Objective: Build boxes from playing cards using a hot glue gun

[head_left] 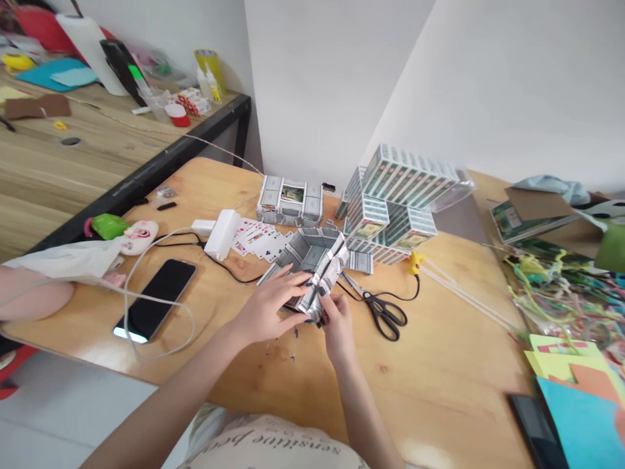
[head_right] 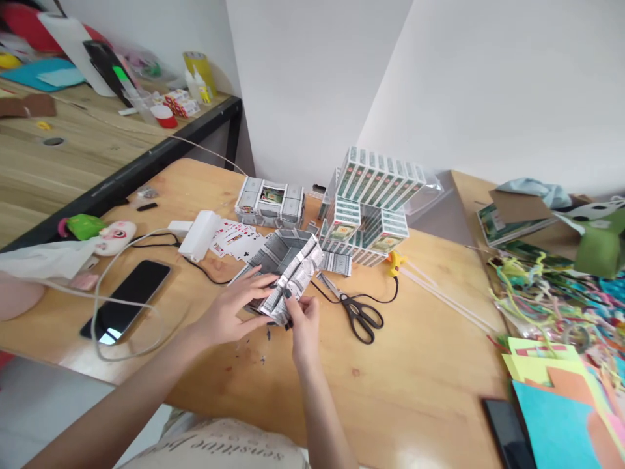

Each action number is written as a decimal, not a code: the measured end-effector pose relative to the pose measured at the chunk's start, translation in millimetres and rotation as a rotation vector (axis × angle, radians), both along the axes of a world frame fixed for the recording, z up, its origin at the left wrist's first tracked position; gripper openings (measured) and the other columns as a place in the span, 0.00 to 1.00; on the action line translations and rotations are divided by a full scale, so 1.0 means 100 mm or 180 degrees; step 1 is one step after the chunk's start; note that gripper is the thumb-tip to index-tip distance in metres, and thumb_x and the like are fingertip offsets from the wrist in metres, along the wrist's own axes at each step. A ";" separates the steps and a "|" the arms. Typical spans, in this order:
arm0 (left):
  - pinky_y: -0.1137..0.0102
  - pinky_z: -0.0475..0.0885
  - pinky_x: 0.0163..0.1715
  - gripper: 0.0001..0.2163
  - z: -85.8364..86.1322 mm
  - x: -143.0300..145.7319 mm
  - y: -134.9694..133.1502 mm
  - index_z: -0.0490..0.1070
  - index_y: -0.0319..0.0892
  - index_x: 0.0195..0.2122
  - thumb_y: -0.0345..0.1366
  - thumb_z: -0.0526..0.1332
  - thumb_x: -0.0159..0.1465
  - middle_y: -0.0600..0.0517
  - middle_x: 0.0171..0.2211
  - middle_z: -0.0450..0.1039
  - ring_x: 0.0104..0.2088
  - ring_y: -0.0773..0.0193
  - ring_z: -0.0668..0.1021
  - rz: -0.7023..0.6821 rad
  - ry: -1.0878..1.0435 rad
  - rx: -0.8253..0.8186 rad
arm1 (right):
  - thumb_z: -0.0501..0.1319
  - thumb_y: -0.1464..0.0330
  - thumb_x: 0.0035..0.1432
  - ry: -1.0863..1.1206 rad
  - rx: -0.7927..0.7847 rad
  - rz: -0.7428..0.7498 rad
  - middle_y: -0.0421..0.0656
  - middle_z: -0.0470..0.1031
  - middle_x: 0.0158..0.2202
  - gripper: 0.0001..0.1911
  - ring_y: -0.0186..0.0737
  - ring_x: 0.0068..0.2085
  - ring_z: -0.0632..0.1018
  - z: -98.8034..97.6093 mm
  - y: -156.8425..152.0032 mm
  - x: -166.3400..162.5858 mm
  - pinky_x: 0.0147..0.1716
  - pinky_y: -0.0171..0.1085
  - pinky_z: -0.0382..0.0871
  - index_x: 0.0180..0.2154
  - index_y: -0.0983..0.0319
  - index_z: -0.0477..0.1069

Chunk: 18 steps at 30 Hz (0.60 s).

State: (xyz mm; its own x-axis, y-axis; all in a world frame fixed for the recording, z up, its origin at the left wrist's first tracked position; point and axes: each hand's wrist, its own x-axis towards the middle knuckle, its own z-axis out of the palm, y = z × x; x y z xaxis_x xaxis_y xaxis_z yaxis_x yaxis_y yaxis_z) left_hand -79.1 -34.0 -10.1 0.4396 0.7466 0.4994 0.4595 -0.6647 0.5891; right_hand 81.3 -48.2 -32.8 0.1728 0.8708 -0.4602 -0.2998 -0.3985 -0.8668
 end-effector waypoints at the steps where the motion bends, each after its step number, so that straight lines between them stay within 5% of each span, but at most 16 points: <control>1: 0.51 0.61 0.58 0.15 -0.01 -0.01 0.02 0.64 0.42 0.46 0.34 0.63 0.58 0.42 0.53 0.68 0.55 0.56 0.71 -0.0041 -0.0045 0.0047 | 0.67 0.55 0.42 0.0056 -0.0063 -0.0037 0.30 0.57 0.18 0.21 0.26 0.20 0.60 0.01 0.00 0.00 0.19 0.29 0.54 0.26 0.60 0.59; 9: 0.50 0.64 0.56 0.17 -0.11 0.06 0.06 0.66 0.42 0.47 0.32 0.65 0.56 0.42 0.51 0.71 0.53 0.55 0.73 0.0046 -0.0482 0.0151 | 0.67 0.53 0.41 -0.0075 -0.0133 -0.0170 0.30 0.59 0.19 0.22 0.27 0.20 0.61 0.12 0.03 -0.04 0.19 0.29 0.55 0.26 0.60 0.59; 18: 0.49 0.63 0.57 0.16 -0.12 0.10 0.08 0.67 0.43 0.46 0.32 0.64 0.55 0.43 0.50 0.72 0.51 0.56 0.74 0.0152 -0.0477 0.0132 | 0.69 0.53 0.39 0.0410 -0.0101 0.0204 0.32 0.64 0.20 0.23 0.27 0.20 0.63 0.08 0.09 0.14 0.19 0.29 0.55 0.28 0.60 0.62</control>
State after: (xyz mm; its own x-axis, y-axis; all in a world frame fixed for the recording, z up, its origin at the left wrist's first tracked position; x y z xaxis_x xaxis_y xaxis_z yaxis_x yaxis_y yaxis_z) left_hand -69.0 -25.9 -22.2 0.3224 0.7421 0.5876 0.4000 -0.6694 0.6260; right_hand 94.9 -39.6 -24.7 0.0550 0.8629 -0.5023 -0.3807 -0.4470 -0.8095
